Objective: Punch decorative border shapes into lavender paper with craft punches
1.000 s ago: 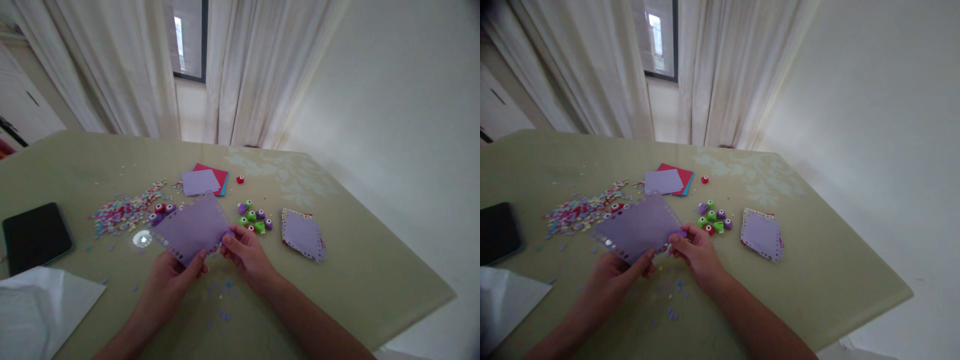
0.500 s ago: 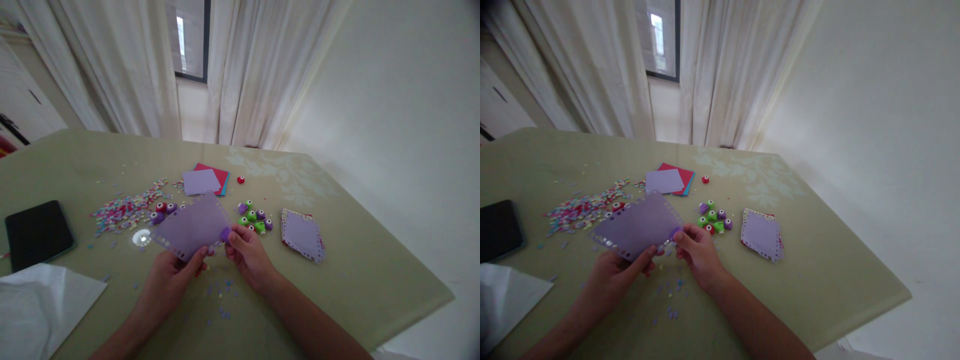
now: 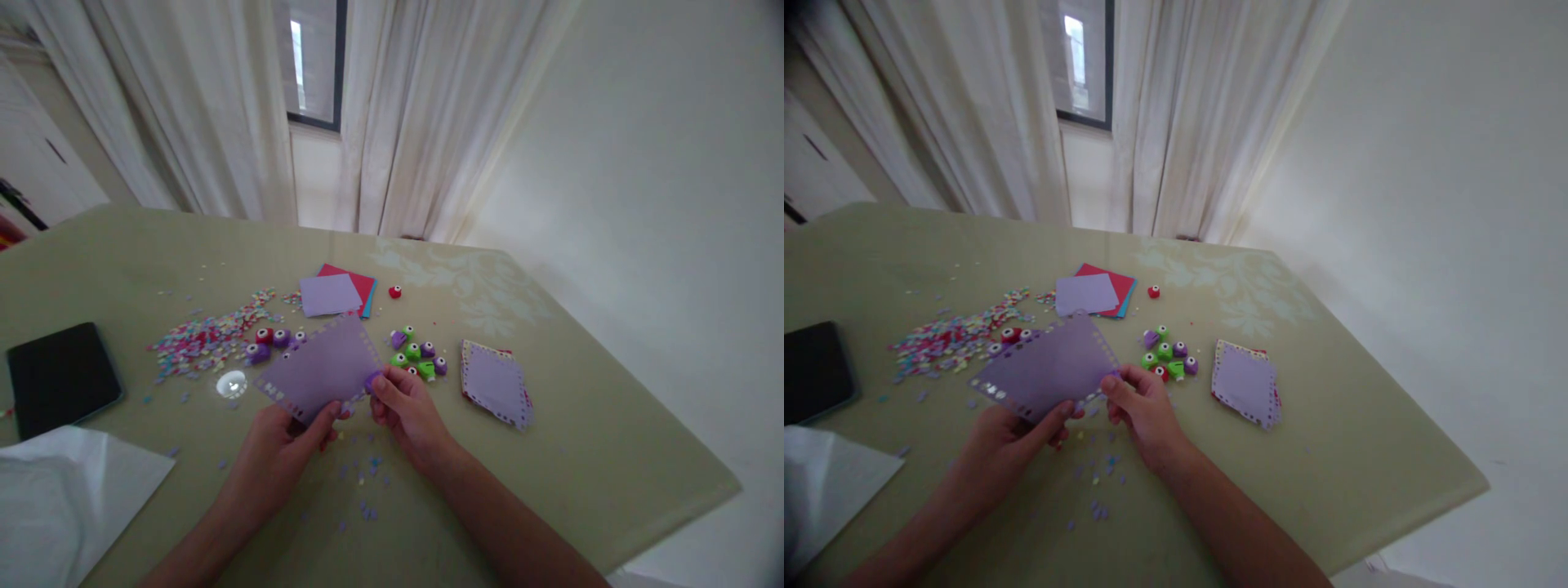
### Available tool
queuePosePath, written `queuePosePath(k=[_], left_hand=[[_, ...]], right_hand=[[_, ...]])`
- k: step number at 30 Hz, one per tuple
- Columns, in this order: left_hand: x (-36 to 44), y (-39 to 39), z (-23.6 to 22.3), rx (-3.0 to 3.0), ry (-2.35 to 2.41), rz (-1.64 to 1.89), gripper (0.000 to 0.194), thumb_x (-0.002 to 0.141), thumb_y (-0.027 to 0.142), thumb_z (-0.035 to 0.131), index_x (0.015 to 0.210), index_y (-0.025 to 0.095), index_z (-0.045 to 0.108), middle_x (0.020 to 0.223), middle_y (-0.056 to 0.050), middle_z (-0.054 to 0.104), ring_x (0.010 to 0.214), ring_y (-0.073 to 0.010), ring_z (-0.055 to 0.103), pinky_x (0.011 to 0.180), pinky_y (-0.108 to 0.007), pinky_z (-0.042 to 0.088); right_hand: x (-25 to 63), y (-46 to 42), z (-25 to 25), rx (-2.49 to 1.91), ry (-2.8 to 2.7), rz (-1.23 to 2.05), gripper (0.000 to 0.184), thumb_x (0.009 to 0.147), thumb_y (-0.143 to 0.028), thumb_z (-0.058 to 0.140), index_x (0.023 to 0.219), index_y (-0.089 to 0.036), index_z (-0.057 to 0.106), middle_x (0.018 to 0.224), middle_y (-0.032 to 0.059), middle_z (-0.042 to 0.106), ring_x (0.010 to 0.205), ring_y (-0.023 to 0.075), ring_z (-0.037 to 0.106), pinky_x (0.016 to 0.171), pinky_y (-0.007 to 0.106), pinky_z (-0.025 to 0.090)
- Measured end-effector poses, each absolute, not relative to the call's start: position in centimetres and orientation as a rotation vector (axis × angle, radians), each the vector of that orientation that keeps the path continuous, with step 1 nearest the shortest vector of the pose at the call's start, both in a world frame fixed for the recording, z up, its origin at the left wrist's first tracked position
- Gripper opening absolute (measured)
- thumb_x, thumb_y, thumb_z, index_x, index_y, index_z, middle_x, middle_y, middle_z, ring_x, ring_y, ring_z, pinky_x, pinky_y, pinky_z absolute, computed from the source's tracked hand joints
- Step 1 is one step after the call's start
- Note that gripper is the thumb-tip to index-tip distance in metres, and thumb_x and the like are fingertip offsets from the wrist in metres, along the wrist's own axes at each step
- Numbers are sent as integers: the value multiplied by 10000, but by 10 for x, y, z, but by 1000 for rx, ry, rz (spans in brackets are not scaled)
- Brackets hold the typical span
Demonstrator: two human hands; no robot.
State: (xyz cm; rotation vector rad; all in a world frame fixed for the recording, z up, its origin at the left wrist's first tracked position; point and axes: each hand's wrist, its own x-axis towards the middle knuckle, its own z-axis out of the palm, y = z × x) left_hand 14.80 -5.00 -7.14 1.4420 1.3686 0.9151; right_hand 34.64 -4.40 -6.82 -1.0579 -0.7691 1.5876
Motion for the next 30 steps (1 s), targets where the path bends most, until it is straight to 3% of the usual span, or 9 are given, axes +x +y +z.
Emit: queuePosePath(k=[14,22,28,30], left_hand=[[152,-51,-67,1384,1350,913,373,830,555,748,739,208,850,568,-38,758,522,-233,721,499,-275,534],[147,-47,-75,1356,1319,928,373,855,566,755,788,212,854,594,-33,747,548,-226,702,539,-282,520],[140,-43,-80,1440,1288,765,365,847,561,740,738,217,792,597,-12,702,564,-216,646,532,-274,467],[138,-43,-78,1473,1253,694,329,830,530,758,715,222,766,600,2,675,565,-202,612,526,-265,448]], right_hand=[[345,-48,-68,-1048,-874,1545,545,719,-624,951,773,-203,610,595,-94,408,531,88,262,526,279,156],[355,-41,-75,-1046,-778,1492,551,669,-680,959,829,-208,722,707,-27,551,629,131,413,598,266,303],[377,-29,-61,-954,-924,1258,511,748,-733,883,866,-239,822,1099,72,735,990,225,615,831,307,467],[379,-29,-59,-990,-1050,1299,497,732,-703,910,868,-229,842,1006,63,748,933,219,618,815,308,463]])
